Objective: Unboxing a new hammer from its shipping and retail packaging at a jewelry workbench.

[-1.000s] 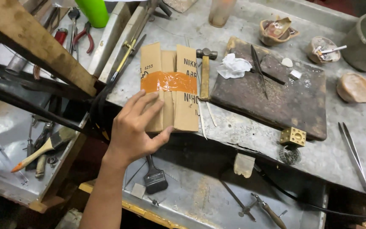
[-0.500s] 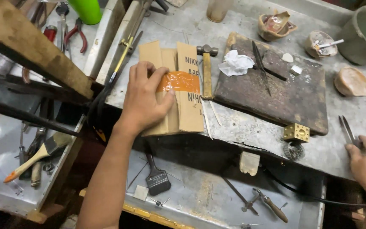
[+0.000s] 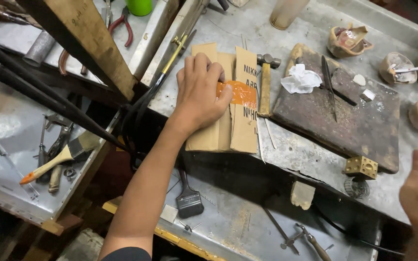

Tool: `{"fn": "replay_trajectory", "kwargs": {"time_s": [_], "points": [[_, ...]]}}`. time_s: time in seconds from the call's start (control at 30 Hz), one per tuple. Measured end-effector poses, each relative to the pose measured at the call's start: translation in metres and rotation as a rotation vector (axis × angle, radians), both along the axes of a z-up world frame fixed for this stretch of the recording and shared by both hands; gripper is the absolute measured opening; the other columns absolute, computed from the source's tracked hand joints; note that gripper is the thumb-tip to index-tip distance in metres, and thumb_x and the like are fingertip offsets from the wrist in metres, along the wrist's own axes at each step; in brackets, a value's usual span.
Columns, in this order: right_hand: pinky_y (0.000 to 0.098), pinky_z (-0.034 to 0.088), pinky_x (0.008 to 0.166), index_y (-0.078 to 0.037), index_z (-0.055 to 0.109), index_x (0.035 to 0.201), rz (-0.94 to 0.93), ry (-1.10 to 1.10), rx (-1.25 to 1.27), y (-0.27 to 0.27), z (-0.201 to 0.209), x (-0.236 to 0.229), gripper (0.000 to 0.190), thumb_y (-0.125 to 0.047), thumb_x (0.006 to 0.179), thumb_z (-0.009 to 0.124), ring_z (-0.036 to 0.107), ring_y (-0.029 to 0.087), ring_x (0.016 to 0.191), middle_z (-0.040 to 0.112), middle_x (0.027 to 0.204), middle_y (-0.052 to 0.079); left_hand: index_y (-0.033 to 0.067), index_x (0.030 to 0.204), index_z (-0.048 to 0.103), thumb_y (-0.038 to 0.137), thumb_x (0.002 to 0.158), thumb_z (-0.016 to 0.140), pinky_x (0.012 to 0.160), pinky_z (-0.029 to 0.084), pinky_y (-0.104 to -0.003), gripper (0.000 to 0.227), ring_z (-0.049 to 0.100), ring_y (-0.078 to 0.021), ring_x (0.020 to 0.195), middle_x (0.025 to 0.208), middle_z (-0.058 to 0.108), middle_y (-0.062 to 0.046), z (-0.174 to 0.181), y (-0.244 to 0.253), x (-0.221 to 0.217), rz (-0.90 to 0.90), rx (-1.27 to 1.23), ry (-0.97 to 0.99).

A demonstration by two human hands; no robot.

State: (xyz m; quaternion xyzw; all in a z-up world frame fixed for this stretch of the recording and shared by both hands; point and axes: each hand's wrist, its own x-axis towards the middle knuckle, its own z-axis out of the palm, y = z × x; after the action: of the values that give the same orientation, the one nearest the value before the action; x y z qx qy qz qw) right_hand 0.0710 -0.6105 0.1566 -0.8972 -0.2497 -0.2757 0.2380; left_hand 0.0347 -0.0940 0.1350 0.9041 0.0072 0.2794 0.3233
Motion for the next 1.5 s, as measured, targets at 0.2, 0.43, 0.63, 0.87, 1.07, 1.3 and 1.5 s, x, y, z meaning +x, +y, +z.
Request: {"fn": "replay_trajectory", "kwargs": {"time_s": [0.2,0.43,0.63,0.87,1.07,1.3,1.5], "points": [[0.0331,0.055,0.081,-0.014,0.080,0.113,0.194,-0.173,-0.226,0.180,0.046,-0.011,0.011,-0.024,0.108,0.081,0.071,0.024,0.091,0.071,0.105,-0.001,0.0138,0.082,0.052,0.030,0.081,0.063,0.087,0.031,-0.054,0.019,0.042,-0.0290,0.101,0.092,0.039,-0.002,-0.006,0.002,0.012,0.048,0.115,-0.075],[0.0259,0.053,0.068,-0.027,0.072,0.108,0.161,-0.358,-0.433,0.287,0.041,0.011,0.009,-0.035,0.106,0.070,0.070,0.015,0.080,0.065,0.095,-0.010,0.0166,0.085,0.054,0.042,0.087,0.068,0.088,0.032,-0.052,0.028,0.042,-0.0286,0.105,0.095,0.038,0.000,-0.004,0.005,0.010,0.013,0.037,-0.011],[0.0284,0.052,0.065,-0.027,0.069,0.107,0.085,-0.338,-0.566,0.309,0.037,0.020,0.014,-0.039,0.106,0.062,0.070,0.017,0.079,0.063,0.096,-0.009,0.0167,0.086,0.055,0.036,0.087,0.064,0.087,0.032,-0.051,0.021,0.043,-0.0287,0.103,0.095,0.039,-0.001,-0.009,0.008,0.011,0.005,0.010,-0.026],[0.0282,0.050,0.062,-0.025,0.070,0.103,0.124,-0.321,-0.581,0.318,0.039,0.023,0.010,-0.033,0.102,0.066,0.069,0.017,0.077,0.062,0.092,-0.008,0.0168,0.084,0.054,0.030,0.086,0.061,0.087,0.031,-0.050,0.015,0.043,-0.0271,0.102,0.094,0.038,-0.001,-0.010,0.008,0.012,0.004,-0.033,-0.013],[0.0300,0.041,0.052,-0.025,0.067,0.093,0.128,-0.410,-0.586,0.327,0.034,0.023,0.013,-0.035,0.100,0.073,0.064,0.017,0.072,0.061,0.090,-0.009,0.0191,0.083,0.056,0.041,0.090,0.065,0.086,0.031,-0.047,0.024,0.043,-0.0267,0.101,0.095,0.042,-0.001,0.009,0.005,0.004,0.014,-0.047,0.061],[0.0354,0.028,0.038,-0.023,0.071,0.093,0.197,-0.377,-0.572,0.318,0.029,0.010,0.015,-0.031,0.105,0.077,0.060,0.022,0.059,0.060,0.086,-0.006,0.0211,0.082,0.058,0.039,0.091,0.065,0.081,0.031,-0.045,0.021,0.042,-0.0258,0.101,0.097,0.045,-0.001,0.011,0.000,0.008,0.107,-0.041,0.196],[0.0297,0.033,0.050,-0.024,0.058,0.086,0.197,-0.448,-0.671,0.293,0.048,-0.035,0.026,-0.024,0.109,0.070,0.064,0.015,0.070,0.058,0.084,-0.006,0.0192,0.081,0.057,0.035,0.091,0.064,0.079,0.029,-0.045,0.020,0.041,-0.0259,0.099,0.096,0.044,-0.002,0.012,-0.002,0.006,0.104,-0.038,0.161]]}}
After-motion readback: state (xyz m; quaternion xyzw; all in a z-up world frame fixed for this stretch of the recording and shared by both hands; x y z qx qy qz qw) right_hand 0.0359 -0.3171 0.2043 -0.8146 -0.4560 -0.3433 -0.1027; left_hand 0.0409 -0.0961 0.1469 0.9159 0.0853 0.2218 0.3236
